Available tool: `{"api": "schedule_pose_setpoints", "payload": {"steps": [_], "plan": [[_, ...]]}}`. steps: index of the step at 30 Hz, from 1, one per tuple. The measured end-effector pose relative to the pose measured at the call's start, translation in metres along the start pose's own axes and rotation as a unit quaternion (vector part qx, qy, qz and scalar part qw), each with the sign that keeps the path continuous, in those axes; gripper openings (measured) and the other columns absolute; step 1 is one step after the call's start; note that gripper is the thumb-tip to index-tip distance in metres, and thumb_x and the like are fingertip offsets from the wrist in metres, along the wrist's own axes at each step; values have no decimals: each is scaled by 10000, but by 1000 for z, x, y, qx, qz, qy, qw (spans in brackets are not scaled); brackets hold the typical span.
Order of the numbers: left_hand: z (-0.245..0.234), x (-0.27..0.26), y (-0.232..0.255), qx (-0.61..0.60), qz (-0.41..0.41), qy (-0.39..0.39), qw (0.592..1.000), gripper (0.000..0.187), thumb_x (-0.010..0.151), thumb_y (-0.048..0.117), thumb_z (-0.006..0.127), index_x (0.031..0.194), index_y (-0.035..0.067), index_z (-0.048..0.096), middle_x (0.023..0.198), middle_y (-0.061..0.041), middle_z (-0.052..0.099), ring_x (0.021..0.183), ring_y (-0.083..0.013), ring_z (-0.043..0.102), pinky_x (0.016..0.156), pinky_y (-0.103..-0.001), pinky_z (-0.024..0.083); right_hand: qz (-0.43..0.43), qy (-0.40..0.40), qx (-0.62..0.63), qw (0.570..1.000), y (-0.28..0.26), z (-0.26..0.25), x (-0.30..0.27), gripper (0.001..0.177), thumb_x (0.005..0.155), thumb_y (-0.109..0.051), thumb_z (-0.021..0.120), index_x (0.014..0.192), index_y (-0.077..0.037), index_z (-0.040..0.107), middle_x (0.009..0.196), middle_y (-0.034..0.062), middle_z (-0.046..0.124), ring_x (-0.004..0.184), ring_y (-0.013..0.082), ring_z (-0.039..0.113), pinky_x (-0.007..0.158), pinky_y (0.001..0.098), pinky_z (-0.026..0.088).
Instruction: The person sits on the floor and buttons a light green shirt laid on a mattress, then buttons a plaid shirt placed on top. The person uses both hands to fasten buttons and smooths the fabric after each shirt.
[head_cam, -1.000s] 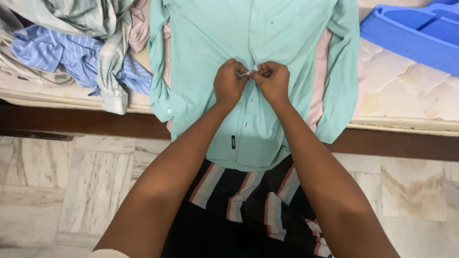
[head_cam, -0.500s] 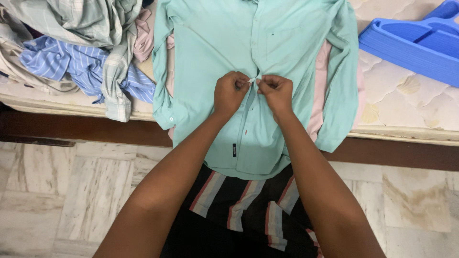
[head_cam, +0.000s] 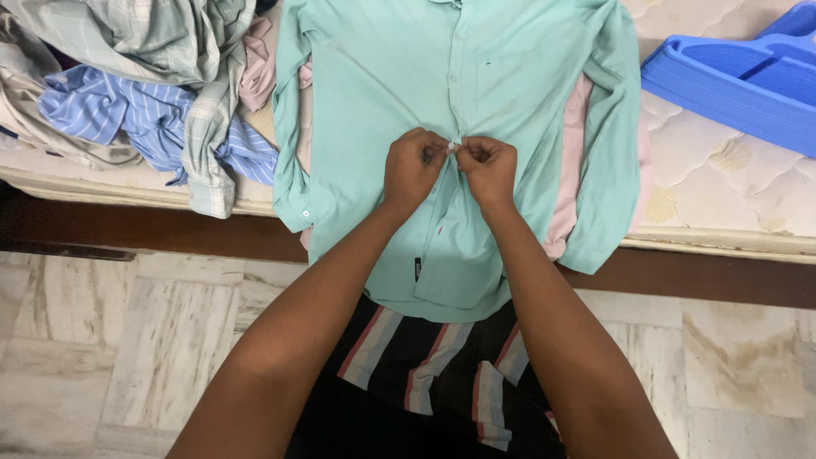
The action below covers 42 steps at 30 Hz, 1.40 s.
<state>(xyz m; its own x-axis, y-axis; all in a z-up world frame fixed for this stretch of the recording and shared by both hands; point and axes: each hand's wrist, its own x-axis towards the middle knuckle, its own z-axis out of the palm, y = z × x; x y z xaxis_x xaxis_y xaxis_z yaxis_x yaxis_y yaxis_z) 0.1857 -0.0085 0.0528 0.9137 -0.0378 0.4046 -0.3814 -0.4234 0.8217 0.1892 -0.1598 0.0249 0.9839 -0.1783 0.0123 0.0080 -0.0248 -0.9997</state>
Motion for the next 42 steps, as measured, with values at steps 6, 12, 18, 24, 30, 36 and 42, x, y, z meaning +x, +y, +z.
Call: {"api": "schedule_pose_setpoints", "payload": {"steps": [6,12,18,24,30,36,42], "plan": [[3,-2,-4,36,17,6,999,45,829,46,773,867,32,756,802,-98,683,739,-223,691,686,-340,557,56,-20,84,995,-9,-1,-9,185,903,-55,755,1052,55,751,875,69,752,710,93,663,689,235,564],[11,1,-10,37,-17,13,999,62,813,55,779,866,24,772,791,-105,709,700,-215,727,656,-324,575,18,-24,76,997,-10,0,-11,191,903,-62,770,1046,65,761,877,54,755,727,81,645,692,228,546],[16,5,-31,-63,-51,-7,997,95,869,110,788,907,24,793,804,-116,776,712,-166,761,678,-287,586,-11,-22,18,1000,-6,0,1,180,876,-47,816,996,69,749,839,75,748,721,83,670,672,217,542],[-1,13,-11,-19,-49,-79,995,83,917,60,742,983,36,786,881,-98,774,783,-214,744,750,-319,588,-63,-2,-46,997,5,-3,10,157,842,-29,825,945,66,755,829,92,767,721,90,704,680,221,573],[-14,39,20,107,194,-177,959,425,846,-63,551,1237,54,669,1175,-74,692,1053,-304,647,787,-431,540,-121,14,-133,984,1,-6,6,186,790,8,821,948,71,745,814,87,738,721,90,664,680,231,575],[-6,47,10,180,164,-190,951,108,945,77,610,993,85,706,986,-52,707,1017,-278,666,801,-436,543,-207,41,-176,962,-12,-10,-1,108,859,-6,815,915,46,739,886,104,736,717,129,709,660,263,593],[-5,39,15,140,85,-157,974,47,902,124,698,894,81,715,859,-76,720,889,-286,674,745,-433,528,-283,46,-220,933,-16,-13,-8,74,886,11,793,940,31,747,941,126,736,731,191,731,657,294,585]]}}
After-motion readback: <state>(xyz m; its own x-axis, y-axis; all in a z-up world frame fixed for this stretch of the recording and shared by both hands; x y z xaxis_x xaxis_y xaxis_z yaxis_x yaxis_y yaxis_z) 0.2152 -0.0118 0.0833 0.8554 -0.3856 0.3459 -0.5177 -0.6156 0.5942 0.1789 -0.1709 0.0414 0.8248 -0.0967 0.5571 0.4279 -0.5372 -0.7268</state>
